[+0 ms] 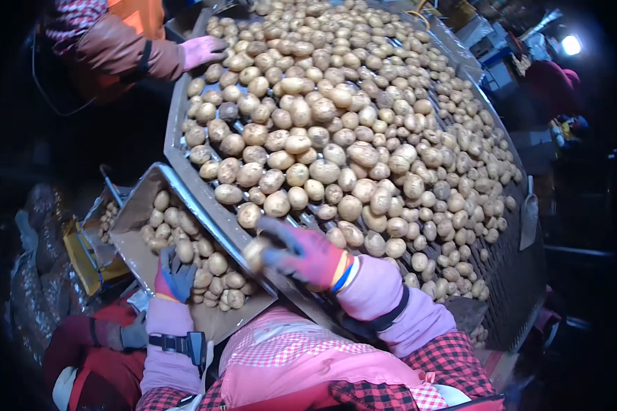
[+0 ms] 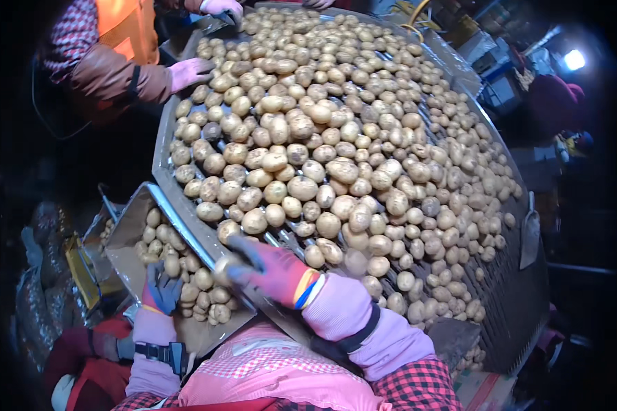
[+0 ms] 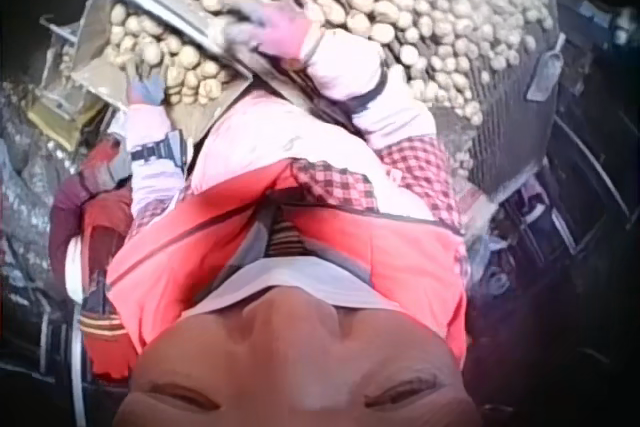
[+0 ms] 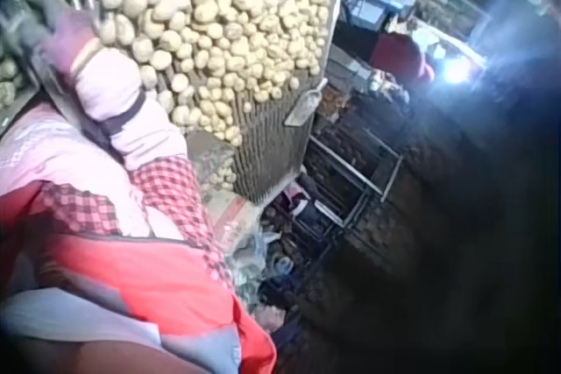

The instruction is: Sorting potatoes on a large sorting table and placing them into boxes.

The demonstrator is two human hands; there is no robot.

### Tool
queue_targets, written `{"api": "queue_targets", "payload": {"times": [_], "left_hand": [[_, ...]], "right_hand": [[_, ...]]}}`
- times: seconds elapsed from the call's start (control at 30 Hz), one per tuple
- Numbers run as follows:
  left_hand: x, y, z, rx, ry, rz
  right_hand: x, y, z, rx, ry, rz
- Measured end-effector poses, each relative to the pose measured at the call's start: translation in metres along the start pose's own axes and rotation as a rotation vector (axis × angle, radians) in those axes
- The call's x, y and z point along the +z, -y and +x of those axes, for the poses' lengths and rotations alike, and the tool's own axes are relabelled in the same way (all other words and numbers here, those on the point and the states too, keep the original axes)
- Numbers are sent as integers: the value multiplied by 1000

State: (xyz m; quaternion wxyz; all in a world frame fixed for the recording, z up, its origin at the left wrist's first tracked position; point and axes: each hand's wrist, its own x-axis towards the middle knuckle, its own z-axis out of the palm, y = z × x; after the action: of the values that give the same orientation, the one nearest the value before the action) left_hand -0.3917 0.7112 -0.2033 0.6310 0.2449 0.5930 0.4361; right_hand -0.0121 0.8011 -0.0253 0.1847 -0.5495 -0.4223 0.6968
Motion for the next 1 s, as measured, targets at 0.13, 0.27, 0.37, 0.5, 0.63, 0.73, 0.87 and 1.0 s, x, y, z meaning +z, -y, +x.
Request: {"api": "queue_targets", "payload": {"times": [0.13, 0.27, 0.37, 0.5, 0.63, 0.73, 0.87, 1.0], "left_hand": [[40, -27, 0, -263, -273, -480], [11, 4, 2, 40, -232, -63], [45, -15, 1, 177, -375, -174], [106, -55, -2, 263, -71, -49], [178, -75, -8, 100, 430, -187], [229, -56, -16, -362, 658, -533], [273, -65, -21, -568, 816, -676], [255, -70, -17, -569, 855, -747]], "right_hand": [[-77, -49, 48, -562, -580, -890], [-97, -25, 90, -148, -503, -1385], [-97, -32, 85, -4, -326, -1464], [-93, -40, 49, 32, -267, -1415], [-97, -70, 17, -133, -357, -736], [-83, -73, -13, -285, -82, 57], [-111, -103, -35, -349, -747, -291], [-97, -139, -39, -340, -1016, -1194]]}}
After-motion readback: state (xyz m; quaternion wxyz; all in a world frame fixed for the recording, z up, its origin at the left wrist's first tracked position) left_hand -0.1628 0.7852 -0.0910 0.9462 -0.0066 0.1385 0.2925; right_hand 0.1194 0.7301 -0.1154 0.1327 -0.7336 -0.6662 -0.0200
